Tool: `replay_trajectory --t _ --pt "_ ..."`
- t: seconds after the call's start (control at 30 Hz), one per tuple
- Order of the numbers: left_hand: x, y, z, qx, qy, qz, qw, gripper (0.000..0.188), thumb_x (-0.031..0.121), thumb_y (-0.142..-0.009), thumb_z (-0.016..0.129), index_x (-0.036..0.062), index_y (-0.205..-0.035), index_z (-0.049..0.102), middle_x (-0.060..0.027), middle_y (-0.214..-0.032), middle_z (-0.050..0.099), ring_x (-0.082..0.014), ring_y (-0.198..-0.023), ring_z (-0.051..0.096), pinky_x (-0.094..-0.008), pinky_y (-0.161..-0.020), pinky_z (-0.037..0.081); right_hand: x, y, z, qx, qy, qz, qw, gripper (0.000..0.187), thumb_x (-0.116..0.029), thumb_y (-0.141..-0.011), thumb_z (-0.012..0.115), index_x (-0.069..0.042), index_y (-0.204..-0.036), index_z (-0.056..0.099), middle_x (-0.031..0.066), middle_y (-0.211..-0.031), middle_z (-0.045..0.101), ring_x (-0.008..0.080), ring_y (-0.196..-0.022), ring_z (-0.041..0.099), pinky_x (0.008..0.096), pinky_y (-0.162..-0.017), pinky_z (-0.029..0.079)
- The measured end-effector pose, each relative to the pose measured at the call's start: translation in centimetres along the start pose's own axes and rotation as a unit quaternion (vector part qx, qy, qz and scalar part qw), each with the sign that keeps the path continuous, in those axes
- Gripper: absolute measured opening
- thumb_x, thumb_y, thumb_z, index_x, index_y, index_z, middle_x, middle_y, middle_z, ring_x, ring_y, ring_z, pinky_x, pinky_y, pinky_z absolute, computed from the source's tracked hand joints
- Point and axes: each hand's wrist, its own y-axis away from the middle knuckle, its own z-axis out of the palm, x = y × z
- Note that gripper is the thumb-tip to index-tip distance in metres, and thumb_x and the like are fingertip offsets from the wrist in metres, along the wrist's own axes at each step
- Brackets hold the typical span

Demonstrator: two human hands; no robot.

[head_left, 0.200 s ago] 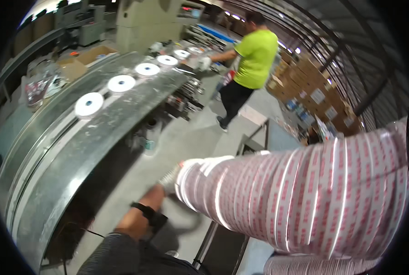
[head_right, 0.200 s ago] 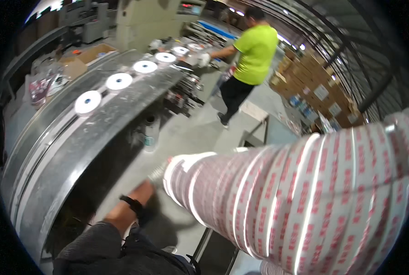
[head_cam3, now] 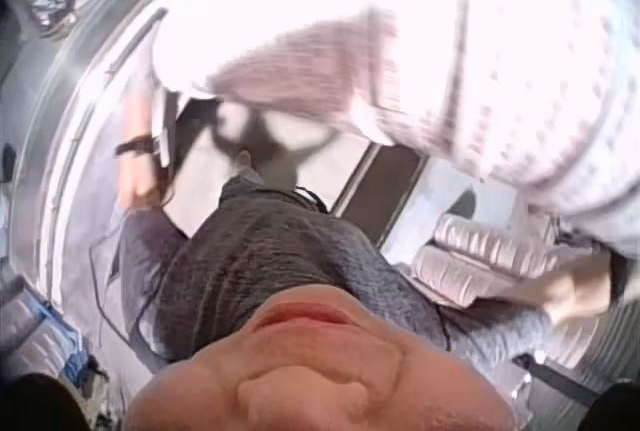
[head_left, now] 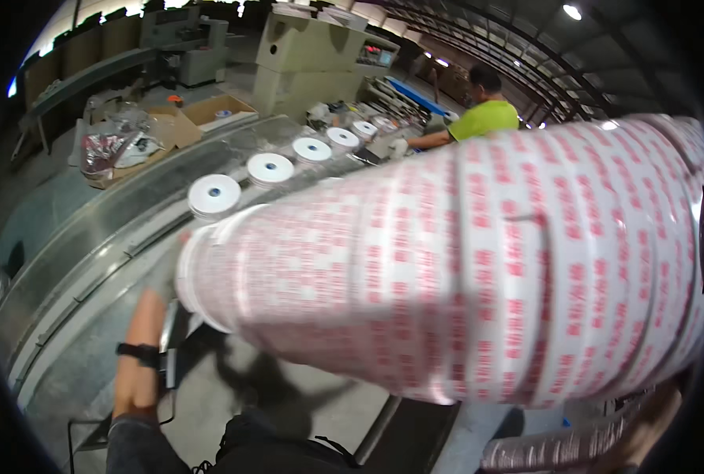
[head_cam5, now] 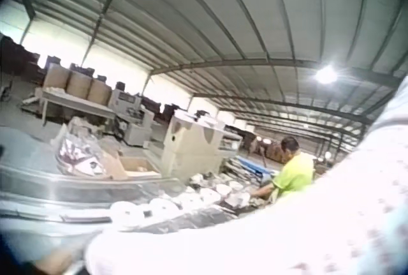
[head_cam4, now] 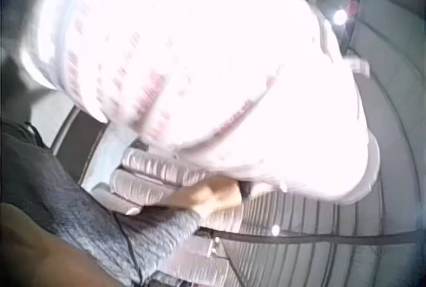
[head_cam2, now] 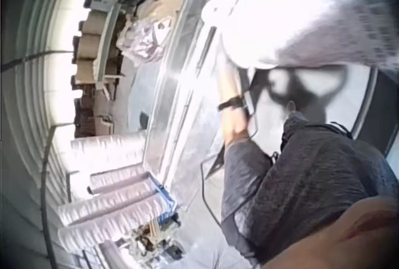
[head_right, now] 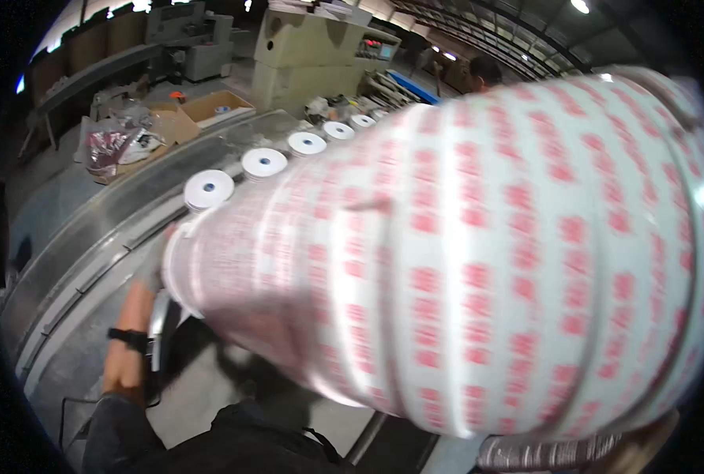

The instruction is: Manually sort and arrange white circular rolls on a metal conveyor belt surface.

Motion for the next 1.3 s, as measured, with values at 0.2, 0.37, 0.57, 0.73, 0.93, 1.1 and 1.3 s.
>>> replay_trajectory --t 0.2,0.37,0.57,0.73,0.93,1.1,1.3 --pt "11.7 18.6 -18.0 0.208 -0.099 0.037 0.972 0.067 0.058 -0.090 0.052 0.0043 -0.130 0.056 -0.0126 -0.124 0.063 -0.0263 -0.111 0.061 -0.0404 -0.097 0.047 4.3 8.6 35.1 -0.210 -0.383 0.196 0.878 0.058 -0.049 -0.094 0.051 -0.009 -0.136 0.051 0.0067 -0.139 0.052 0.0245 -0.129 0.046 0.0377 -0.106 0.038" --pt "10.1 33.8 -30.0 0.307 -0.115 -0.037 0.944 0.062 0.053 -0.094 0.048 0.0035 -0.132 0.053 -0.0131 -0.129 0.059 -0.0274 -0.112 0.060 -0.0406 -0.096 0.047 6.2 28.3 58.4 -0.367 -0.475 0.455 0.658 0.058 -0.049 -0.095 0.050 -0.010 -0.137 0.050 0.0070 -0.140 0.051 0.0250 -0.129 0.046 0.0383 -0.106 0.038" --pt "9.5 45.8 -38.2 0.572 -0.210 -0.156 0.777 0.053 0.036 -0.094 0.054 0.0025 -0.135 0.049 -0.0132 -0.135 0.053 -0.0255 -0.119 0.054 -0.0394 -0.096 0.047 14.6 56.1 70.5 -0.522 -0.388 0.567 0.505 0.053 -0.044 -0.099 0.042 -0.005 -0.132 0.051 0.0083 -0.127 0.061 0.0254 -0.112 0.059 0.0415 -0.091 0.051" --pt "8.6 39.8 -33.1 0.692 -0.436 -0.088 0.569 0.050 0.022 -0.094 0.058 0.0016 -0.138 0.046 -0.0133 -0.140 0.048 -0.0238 -0.124 0.049 -0.0384 -0.097 0.048 7.6 53.2 70.1 -0.575 -0.404 0.554 0.446 0.051 -0.040 -0.103 0.034 -0.003 -0.136 0.046 0.0091 -0.135 0.052 0.0221 -0.122 0.049 0.0359 -0.103 0.041" --pt "3.9 -3.3 3.3 0.315 -0.708 0.211 0.596 0.067 0.035 -0.078 0.075 0.0025 -0.132 0.050 -0.0188 -0.135 0.049 -0.0362 -0.128 0.042 -0.0452 -0.105 0.033 4.9 49.2 70.6 -0.741 -0.404 0.340 0.415 0.055 -0.036 -0.095 0.055 -0.002 -0.137 0.047 0.0137 -0.139 0.047 0.0229 -0.125 0.047 0.0384 -0.103 0.041" --pt "2.5 -18.5 12.5 0.204 -0.799 0.137 0.550 0.086 0.043 -0.069 0.079 0.0065 -0.138 0.042 -0.0210 -0.133 0.049 -0.0401 -0.123 0.047 -0.0474 -0.100 0.035 10.7 52.9 74.8 -0.668 -0.439 -0.188 0.570 0.037 -0.027 -0.083 0.065 0.000 -0.108 0.064 0.0204 -0.136 0.050 0.0363 -0.134 0.040 0.0432 -0.109 0.037" --pt "2.4 -19.3 9.8 0.191 -0.794 0.133 0.562 0.086 0.053 -0.070 0.074 0.0097 -0.138 0.043 -0.0204 -0.133 0.049 -0.0374 -0.118 0.051 -0.0501 -0.097 0.037 14.9 50.7 76.1 -0.768 -0.424 0.187 0.442 0.059 -0.036 -0.071 0.073 0.000 -0.117 0.062 0.0193 -0.125 0.059 0.0371 -0.128 0.047 0.0483 -0.107 0.039"
